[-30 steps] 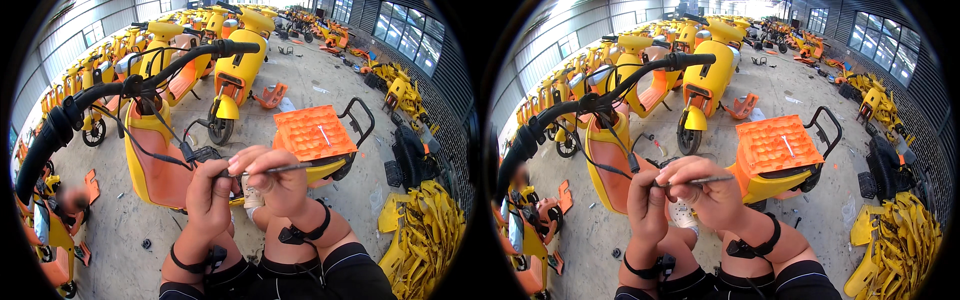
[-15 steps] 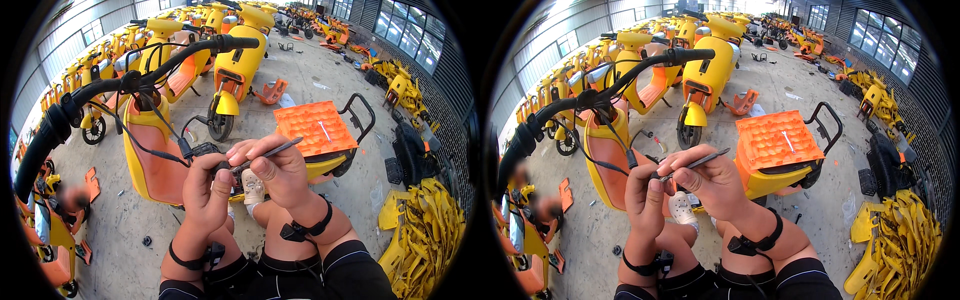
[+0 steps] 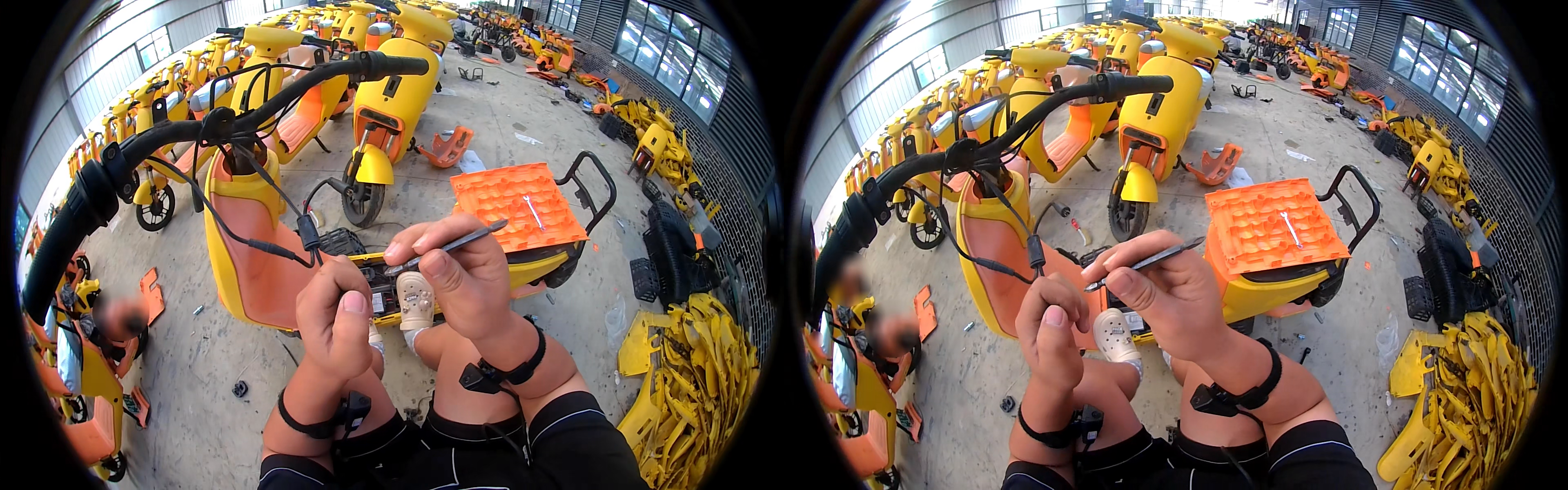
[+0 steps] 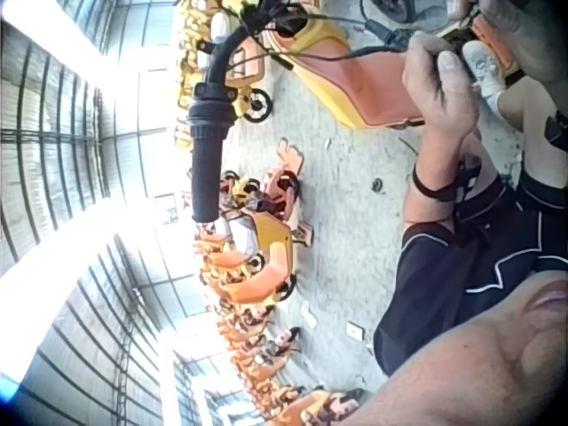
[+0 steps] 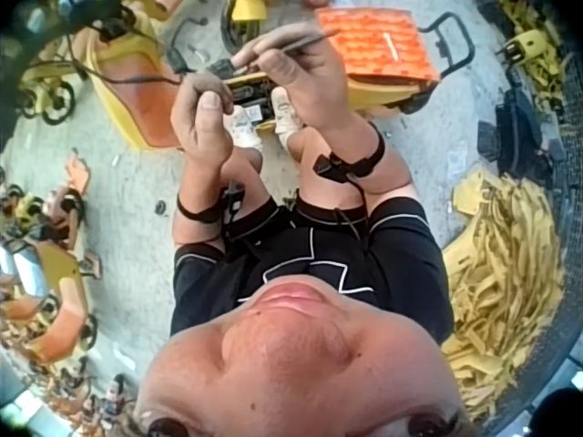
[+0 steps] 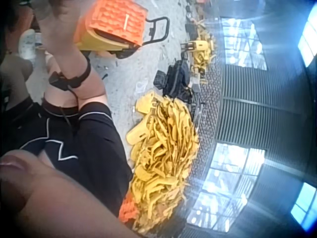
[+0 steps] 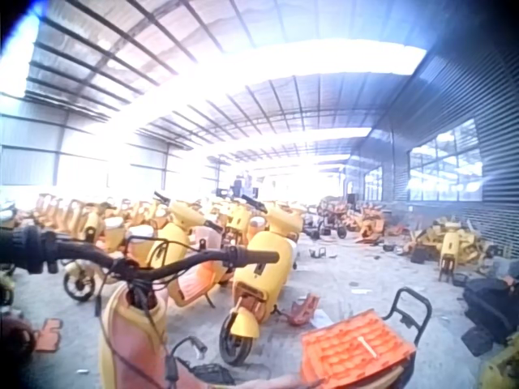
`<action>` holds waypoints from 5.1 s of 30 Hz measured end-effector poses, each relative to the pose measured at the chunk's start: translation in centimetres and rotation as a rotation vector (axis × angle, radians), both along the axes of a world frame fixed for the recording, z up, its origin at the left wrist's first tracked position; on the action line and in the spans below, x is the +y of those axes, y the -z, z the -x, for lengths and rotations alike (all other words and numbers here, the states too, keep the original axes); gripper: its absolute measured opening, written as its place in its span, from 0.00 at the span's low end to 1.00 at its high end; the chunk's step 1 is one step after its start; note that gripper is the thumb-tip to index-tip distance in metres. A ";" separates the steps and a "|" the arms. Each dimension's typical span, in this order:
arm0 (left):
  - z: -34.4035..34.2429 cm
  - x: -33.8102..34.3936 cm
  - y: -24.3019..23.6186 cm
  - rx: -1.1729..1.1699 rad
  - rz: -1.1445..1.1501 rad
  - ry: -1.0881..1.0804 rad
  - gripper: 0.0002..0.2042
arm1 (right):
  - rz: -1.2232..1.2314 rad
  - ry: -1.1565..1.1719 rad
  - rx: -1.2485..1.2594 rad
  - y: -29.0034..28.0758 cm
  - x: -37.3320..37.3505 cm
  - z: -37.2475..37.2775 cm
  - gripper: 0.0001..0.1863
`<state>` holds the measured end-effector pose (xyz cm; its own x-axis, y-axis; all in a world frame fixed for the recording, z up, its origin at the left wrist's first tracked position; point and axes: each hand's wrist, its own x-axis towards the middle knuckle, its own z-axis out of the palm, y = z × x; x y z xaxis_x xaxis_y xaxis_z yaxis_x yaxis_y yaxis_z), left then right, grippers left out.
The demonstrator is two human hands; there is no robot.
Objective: The person is sitting on the floor in a workshop, repairing the electrical wiring of a yellow electric scooter. They use a small metal tool to strip and adjust the ends of black wires, then use a screwdriver to tighten a connector.
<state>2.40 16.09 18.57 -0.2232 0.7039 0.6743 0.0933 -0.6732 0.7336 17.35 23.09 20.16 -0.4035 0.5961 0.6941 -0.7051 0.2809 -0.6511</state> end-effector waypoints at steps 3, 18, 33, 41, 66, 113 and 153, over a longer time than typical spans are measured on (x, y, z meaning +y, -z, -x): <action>0.2 0.2 -0.1 0.054 -0.040 0.038 0.13 | -0.013 -0.004 0.004 0.0 0.0 0.0 0.09; -0.1 0.1 0.2 0.082 0.031 0.081 0.17 | -0.026 0.011 -0.029 -0.1 -0.3 -0.1 0.09; 0.3 0.0 0.1 0.099 0.053 0.087 0.15 | -0.027 0.026 -0.033 -0.2 -0.4 0.0 0.10; 0.3 0.1 0.0 0.133 0.055 0.102 0.13 | -0.030 0.020 -0.028 -0.1 -0.4 -0.1 0.10; 0.2 -0.4 -0.5 0.273 0.079 0.127 0.12 | -0.013 0.000 -0.017 -0.2 -0.5 0.0 0.09; 0.1 -0.5 -1.2 0.474 0.045 0.085 0.23 | -0.024 -0.002 0.001 -0.1 -0.2 0.2 0.08; -0.2 0.8 -0.5 0.430 -0.051 -0.113 0.09 | 0.012 -0.002 0.001 0.1 -0.1 0.2 0.08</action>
<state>2.61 16.86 19.05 0.0115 0.6550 0.7555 0.4572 -0.6754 0.5786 17.14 22.94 20.09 -0.4042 0.6034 0.6874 -0.7065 0.2713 -0.6537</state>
